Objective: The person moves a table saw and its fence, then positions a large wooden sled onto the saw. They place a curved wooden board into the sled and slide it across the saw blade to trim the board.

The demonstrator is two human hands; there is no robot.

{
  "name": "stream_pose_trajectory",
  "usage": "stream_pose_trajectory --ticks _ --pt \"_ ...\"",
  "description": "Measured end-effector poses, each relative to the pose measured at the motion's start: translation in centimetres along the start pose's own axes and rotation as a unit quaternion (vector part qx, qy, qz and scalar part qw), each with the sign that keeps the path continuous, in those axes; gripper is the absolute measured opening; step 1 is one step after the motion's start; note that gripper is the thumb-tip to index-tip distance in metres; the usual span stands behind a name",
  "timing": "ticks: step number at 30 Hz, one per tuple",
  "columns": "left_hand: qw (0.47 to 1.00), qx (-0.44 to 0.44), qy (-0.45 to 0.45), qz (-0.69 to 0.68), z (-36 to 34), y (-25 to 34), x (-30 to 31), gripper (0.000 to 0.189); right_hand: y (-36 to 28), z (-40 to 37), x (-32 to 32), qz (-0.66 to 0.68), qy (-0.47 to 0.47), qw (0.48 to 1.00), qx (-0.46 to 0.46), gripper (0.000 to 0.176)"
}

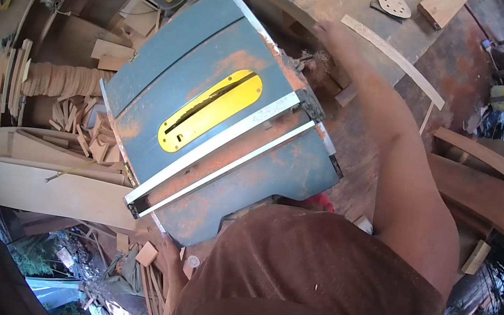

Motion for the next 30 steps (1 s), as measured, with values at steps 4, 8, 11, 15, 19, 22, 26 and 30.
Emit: stream_pose_trajectory --ticks 4,8,11,15,19,22,26,30 --pt "0.983 0.050 0.017 0.174 -2.8 3.4 0.2 0.074 -1.8 2.3 0.1 0.059 0.048 0.997 0.028 0.022" --pt "0.997 -0.025 0.010 0.078 -1.8 2.5 0.4 0.069 -0.2 -3.1 -2.4 0.173 0.112 0.979 0.006 0.016" --pt "0.997 0.000 0.014 0.076 -3.6 4.8 -0.2 0.065 -1.6 -8.6 -1.9 0.199 0.116 0.970 0.074 0.019" --pt "0.995 -0.032 -0.007 0.093 -2.0 3.9 0.4 0.057 -2.1 -10.7 -3.0 0.107 -0.001 0.989 0.102 0.034" --pt "0.991 -0.090 -0.004 0.100 0.9 1.8 1.1 0.054 -0.8 -10.4 -2.2 0.011 -0.142 0.976 0.164 0.049" --pt "0.993 -0.067 0.002 0.097 1.2 0.9 1.3 0.054 -1.6 -10.3 -1.8 -0.008 -0.081 0.991 0.110 0.049" --pt "0.992 -0.057 0.003 0.111 -1.1 2.4 0.3 0.054 -3.2 -10.4 -1.5 -0.041 -0.133 0.976 0.167 0.047" --pt "0.988 -0.093 0.011 0.124 -1.4 2.7 0.4 0.053 -3.0 -10.8 -1.2 -0.091 -0.160 0.966 0.179 0.049"
Point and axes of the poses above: each hand's wrist, its own z-axis towards the middle knuckle, its own x-axis out of the back of the hand, y = z × x, the point moved 3 cm from there along z, towards the middle knuckle, and after that the axes turned 5 degrees about y, right-handed, at the moved point
